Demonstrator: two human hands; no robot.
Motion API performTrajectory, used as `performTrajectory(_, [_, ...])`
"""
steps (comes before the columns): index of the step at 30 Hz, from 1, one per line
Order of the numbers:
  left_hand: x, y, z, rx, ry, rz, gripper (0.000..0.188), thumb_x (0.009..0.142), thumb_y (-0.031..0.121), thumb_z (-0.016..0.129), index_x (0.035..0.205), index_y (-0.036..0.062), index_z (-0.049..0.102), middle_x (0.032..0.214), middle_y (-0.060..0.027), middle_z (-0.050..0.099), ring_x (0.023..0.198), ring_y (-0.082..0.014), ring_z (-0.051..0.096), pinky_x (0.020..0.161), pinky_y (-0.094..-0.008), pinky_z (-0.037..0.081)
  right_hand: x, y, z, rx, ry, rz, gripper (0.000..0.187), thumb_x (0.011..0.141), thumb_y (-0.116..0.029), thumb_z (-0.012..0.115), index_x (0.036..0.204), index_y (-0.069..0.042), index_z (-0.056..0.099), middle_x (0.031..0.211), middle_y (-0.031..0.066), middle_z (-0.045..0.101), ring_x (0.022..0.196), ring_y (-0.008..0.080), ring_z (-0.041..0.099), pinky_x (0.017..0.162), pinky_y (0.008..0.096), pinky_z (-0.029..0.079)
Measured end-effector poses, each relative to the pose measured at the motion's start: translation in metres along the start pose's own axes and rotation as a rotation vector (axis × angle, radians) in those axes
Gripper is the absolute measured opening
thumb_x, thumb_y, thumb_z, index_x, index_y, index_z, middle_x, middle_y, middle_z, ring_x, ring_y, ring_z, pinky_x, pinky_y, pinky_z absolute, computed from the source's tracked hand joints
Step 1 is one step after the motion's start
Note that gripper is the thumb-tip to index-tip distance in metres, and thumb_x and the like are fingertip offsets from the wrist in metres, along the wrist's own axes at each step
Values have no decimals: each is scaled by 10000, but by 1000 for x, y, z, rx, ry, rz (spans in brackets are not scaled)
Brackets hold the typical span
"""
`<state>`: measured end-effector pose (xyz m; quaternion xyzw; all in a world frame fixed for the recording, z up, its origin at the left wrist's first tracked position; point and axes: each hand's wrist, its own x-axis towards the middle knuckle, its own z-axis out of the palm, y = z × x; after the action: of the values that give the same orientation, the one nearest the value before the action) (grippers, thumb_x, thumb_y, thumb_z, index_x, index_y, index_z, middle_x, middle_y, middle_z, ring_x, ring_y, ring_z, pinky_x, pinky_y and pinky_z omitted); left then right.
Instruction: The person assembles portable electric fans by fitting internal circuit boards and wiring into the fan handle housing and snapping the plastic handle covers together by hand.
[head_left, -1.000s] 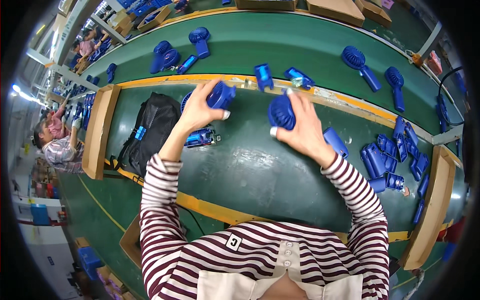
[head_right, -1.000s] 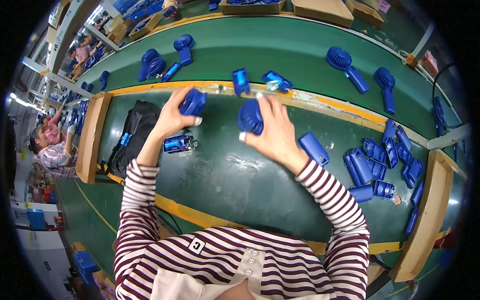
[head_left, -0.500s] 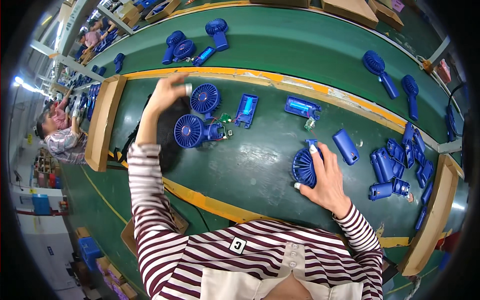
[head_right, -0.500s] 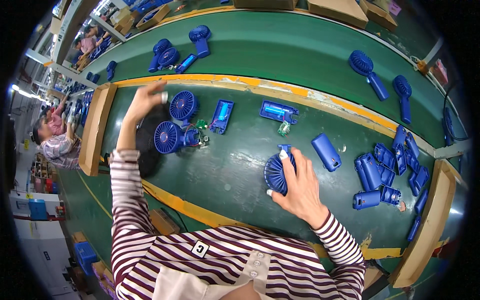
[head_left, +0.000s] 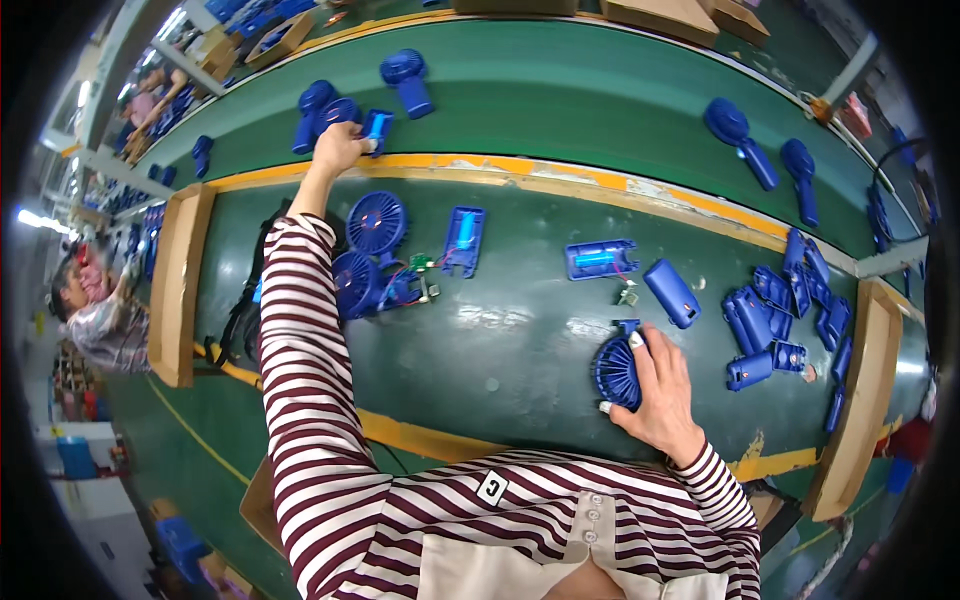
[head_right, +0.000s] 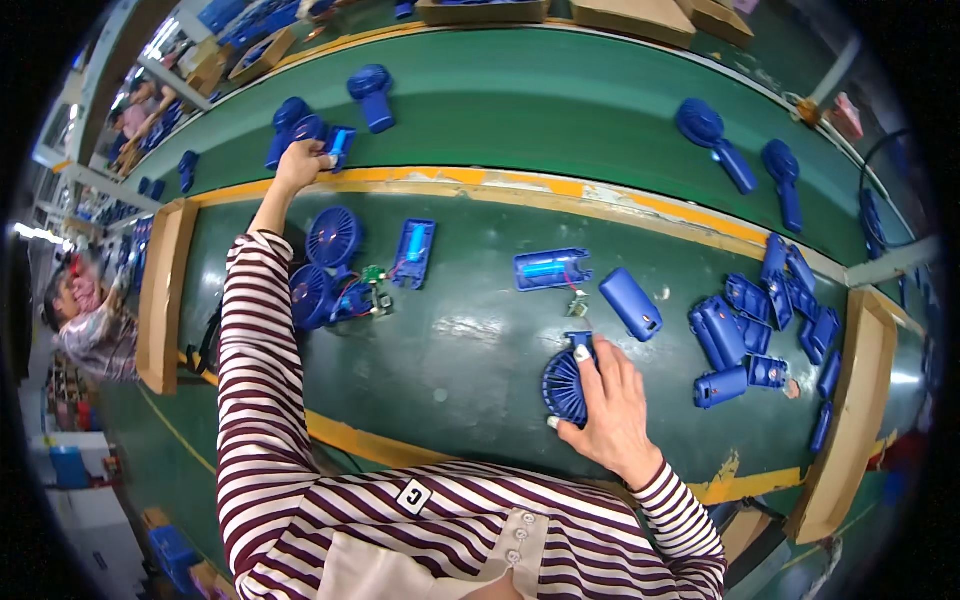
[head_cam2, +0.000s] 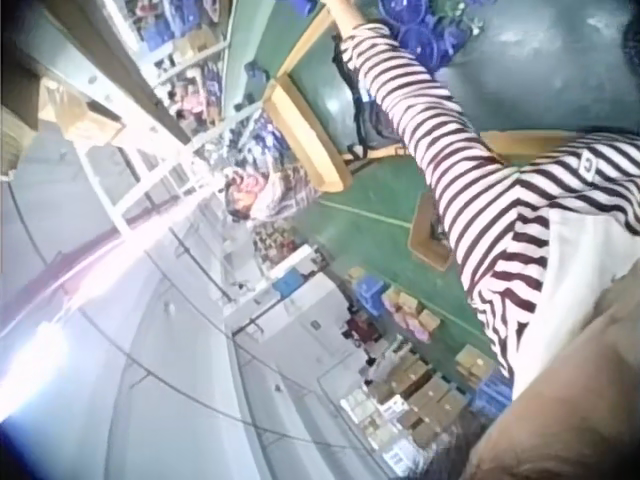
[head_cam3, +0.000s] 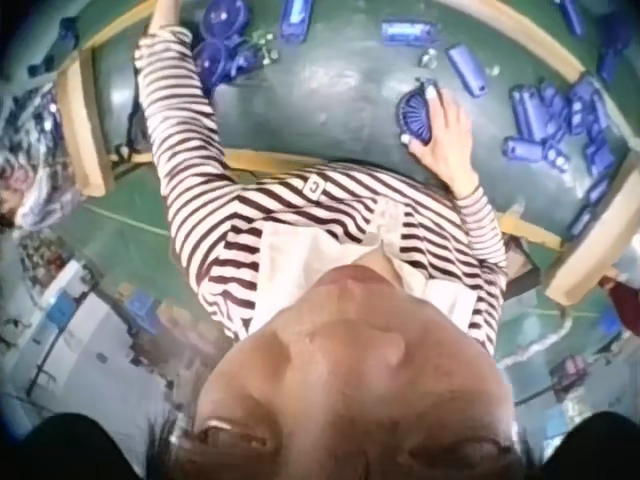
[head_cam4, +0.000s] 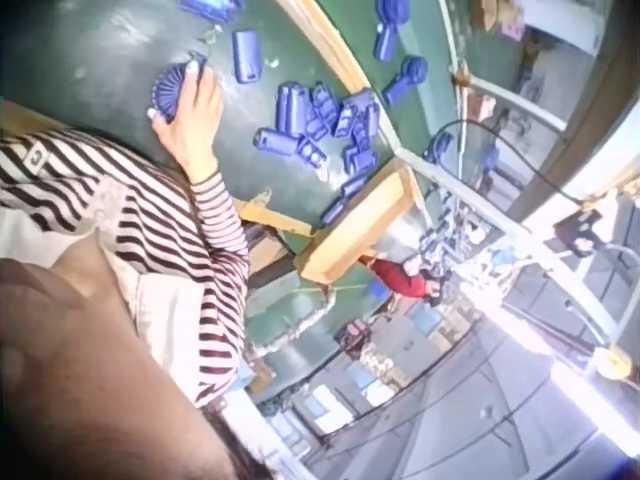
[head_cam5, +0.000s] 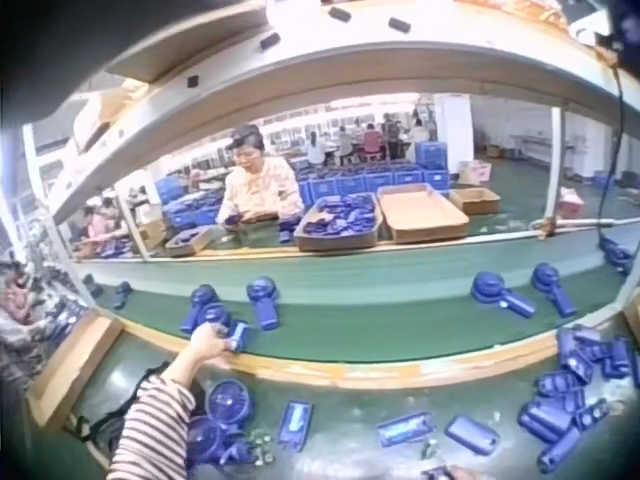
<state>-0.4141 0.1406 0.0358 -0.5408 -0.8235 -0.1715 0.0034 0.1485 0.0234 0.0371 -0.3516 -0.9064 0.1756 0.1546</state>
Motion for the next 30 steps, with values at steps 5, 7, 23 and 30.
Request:
performTrajectory(5, [-81, 55, -75, -607, -163, -44, 443, 697, 112, 625, 1092, -72, 544, 839, -71, 617, 635, -88, 531, 525, -226, 416, -4, 4, -7, -43, -91, -75, 852, 473, -178, 790, 1189, 38, 382, 1311, 259, 312, 1162, 427, 346, 919, 487, 307])
performTrajectory(7, [-125, 81, -104, -702, -172, -17, 424, 701, 50, 627, 1105, -51, 549, 900, -25, 593, 646, -47, 492, 559, -190, 398, -9, 8, -9, -22, -70, -93, 878, 472, -162, 795, 1210, 42, 366, 1309, 264, 303, 1144, 434, 362, 926, 475, 331])
performTrajectory(23, [-232, 153, -102, -220, -166, 197, 294, 693, -36, 583, 984, -6, 616, 962, -72, 617, 684, -110, 531, 569, -212, 394, -41, 72, 4, 1128, 530, 574, 584, 780, -340, 604, 1183, 54, 449, 1080, 76, 511, 996, 144, 474, 883, 257, 355])
performTrajectory(30, [-221, 280, 10, -280, -190, 541, 386, 730, 222, 668, 1046, 20, 581, 923, -121, 608, 786, -274, 589, 674, -339, 475, -37, 74, -7, 1163, 510, 767, 458, 806, -87, 617, 1171, 88, 403, 958, 78, 566, 777, 87, 558, 649, 174, 465])
